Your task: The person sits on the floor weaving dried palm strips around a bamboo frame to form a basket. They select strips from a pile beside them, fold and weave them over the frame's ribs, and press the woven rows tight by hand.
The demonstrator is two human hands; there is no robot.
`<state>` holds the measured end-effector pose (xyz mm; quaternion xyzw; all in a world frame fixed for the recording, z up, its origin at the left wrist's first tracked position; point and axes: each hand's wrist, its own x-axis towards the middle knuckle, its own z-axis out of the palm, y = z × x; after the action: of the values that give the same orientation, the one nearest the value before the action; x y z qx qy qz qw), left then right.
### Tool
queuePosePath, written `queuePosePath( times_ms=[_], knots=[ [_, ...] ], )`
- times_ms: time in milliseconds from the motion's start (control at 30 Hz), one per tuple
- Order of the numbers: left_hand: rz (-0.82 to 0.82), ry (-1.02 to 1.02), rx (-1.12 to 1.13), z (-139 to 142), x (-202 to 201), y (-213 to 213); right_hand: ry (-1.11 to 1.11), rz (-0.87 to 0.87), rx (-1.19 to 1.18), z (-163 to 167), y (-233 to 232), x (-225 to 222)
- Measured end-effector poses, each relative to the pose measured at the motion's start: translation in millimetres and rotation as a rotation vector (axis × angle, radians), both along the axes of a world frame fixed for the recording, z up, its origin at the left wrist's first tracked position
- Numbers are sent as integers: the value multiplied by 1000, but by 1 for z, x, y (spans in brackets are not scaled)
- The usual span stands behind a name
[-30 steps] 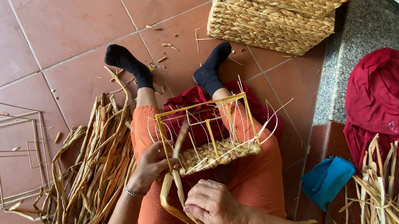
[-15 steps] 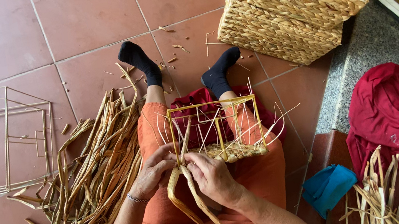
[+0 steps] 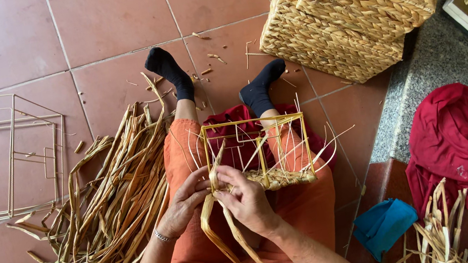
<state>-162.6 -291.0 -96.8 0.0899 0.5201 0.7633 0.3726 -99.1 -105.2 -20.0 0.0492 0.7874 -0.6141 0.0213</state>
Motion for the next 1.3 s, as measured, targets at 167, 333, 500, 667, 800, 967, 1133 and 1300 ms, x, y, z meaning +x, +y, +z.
queuePosePath(
  times_ms=[167,333,500,667,800,967,1133,1300],
  knots=[
    [99,164,1,14,28,5,-67,-65,-604,-21,8,15],
    [241,773,-421,39,43,2,67,-30,-317,-32,15,36],
    [250,902,-456,55,37,2,419,62,-33,-23,9,56],
    [169,1009,-446,66,31,2,392,28,-76,-1,5,66],
    [51,1059,-414,68,21,1,477,5,-112,0,13,58],
    [84,817,-312,62,14,5,354,-131,-263,-16,28,58],
    [-5,666,-275,63,7,1,124,-52,31,-25,27,53],
    [-94,656,-302,66,3,-12,16,39,-205,-23,24,32]
  ],
)
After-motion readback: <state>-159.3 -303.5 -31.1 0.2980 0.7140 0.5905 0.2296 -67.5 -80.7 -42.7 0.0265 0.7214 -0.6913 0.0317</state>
